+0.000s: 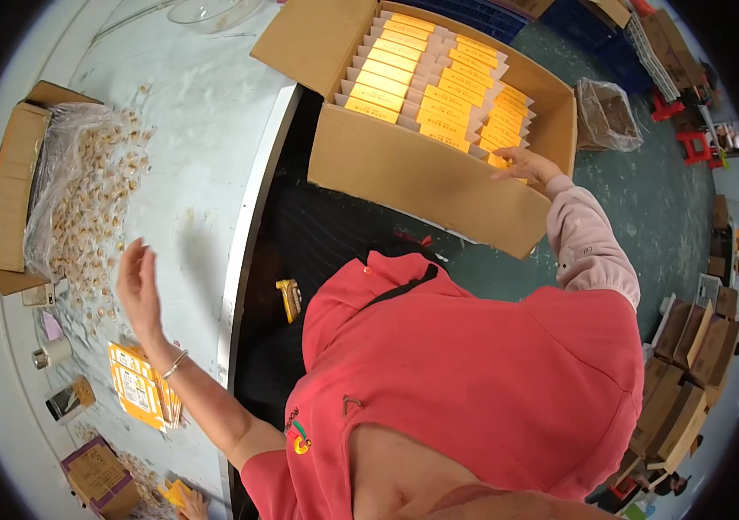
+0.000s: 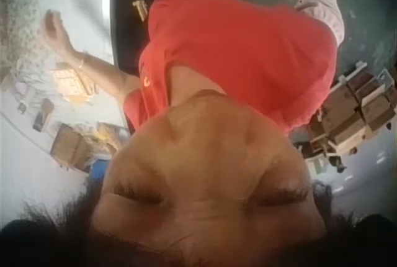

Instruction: Packing individual products into small yellow boxes and then arranging them into a larger shipping carton.

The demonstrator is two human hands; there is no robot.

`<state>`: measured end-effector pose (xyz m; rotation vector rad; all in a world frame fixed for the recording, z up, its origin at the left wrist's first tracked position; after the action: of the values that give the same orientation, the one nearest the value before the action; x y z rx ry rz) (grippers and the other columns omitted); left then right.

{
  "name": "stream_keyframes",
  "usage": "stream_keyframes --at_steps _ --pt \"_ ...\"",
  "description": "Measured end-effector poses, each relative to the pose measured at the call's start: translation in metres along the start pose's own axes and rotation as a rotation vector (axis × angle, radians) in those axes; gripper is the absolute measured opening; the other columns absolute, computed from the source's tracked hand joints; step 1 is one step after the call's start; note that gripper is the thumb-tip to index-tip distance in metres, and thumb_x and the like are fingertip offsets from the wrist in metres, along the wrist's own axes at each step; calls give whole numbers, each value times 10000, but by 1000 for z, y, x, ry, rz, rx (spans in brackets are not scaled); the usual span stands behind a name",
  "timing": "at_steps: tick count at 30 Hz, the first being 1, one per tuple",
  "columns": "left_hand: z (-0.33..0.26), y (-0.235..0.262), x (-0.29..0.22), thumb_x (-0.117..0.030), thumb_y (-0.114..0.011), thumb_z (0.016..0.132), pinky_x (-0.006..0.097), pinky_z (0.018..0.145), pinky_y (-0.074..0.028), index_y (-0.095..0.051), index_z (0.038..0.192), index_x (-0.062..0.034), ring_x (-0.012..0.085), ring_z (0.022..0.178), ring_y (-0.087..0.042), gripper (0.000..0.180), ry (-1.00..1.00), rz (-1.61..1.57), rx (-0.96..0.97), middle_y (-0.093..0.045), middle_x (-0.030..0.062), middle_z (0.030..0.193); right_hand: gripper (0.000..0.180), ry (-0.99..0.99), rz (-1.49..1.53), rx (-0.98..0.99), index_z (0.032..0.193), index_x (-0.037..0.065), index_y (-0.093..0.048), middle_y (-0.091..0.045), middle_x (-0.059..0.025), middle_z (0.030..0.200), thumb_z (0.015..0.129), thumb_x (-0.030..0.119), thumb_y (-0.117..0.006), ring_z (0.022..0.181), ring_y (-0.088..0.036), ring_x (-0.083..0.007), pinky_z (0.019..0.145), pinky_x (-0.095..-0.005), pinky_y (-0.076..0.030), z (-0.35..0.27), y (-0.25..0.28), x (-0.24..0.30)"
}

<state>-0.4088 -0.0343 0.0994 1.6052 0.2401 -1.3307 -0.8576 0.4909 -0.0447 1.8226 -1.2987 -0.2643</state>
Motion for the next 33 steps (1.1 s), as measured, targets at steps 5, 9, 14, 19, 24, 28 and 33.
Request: stream_keyframes --at_steps 5,9,14,19,24,28,33 --pt "1 -64 -22 -221 -612 877 244 748 -449 -562 1174 -38 113 892 -584 353 111 -215 205 -611 31 1035 642 -128 203 55 1157 70 -562 -574 -173 1159 754 567 -614 1109 -524 -284 907 -356 -411 29 -23 -28" --pt "-5 -79 -27 -252 -621 873 251 746 -455 -568 1162 -45 112 888 -586 360 108 -225 248 -615 38 1017 487 2 65 -188 1084 47 -590 -605 -174 1082 815 452 -566 1053 -551 -313 878 -369 -432 47 -38 -63" --pt "-18 -78 -10 -272 -606 881 253 737 -462 -558 1176 -53 114 888 -588 370 243 -207 190 -619 43 1010 389 -49 -181 -61 1074 30 -589 -574 -224 1123 799 304 -560 1078 -536 -361 904 -422 -434 24 -15 -62" --pt "-17 -126 -22 -249 -629 851 249 731 -454 -589 1136 -46 123 870 -590 352 257 -315 305 -596 49 1021 205 -135 -11 -574 886 6 -640 -656 -172 854 778 178 -610 793 -641 -273 688 -360 -507 -3 60 -78" --pt "-17 -213 -89 -250 -619 857 285 820 -453 -502 1245 -52 165 1018 -558 451 99 -419 625 -573 91 1139 216 193 763 -712 1001 4 -623 -662 -76 914 867 171 -592 832 -632 -136 686 -270 -514 -62 142 0" --pt "-24 -276 -140 -232 -722 764 340 970 -389 -203 1418 -58 203 1205 -429 852 -60 -439 668 -406 123 1334 301 566 1667 -401 1181 10 -516 -610 -108 1113 898 110 -541 931 -628 -174 797 -309 -528 -24 93 113" --pt "-20 -278 -157 -80 -723 747 291 916 -429 -391 1284 -13 156 1110 -506 634 -44 -993 567 -527 97 1204 406 675 1903 -37 1265 49 -469 -551 -96 1219 877 115 -565 1094 -552 -178 926 -336 -458 -6 34 182"
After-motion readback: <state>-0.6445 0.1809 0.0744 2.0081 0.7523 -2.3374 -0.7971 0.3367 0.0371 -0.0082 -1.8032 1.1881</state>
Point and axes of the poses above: each hand's wrist, its own z-axis towards the middle knuckle, its own y-axis out of the back of the hand, x = y × z, the point moved 5 cm from there along z, towards the middle knuckle
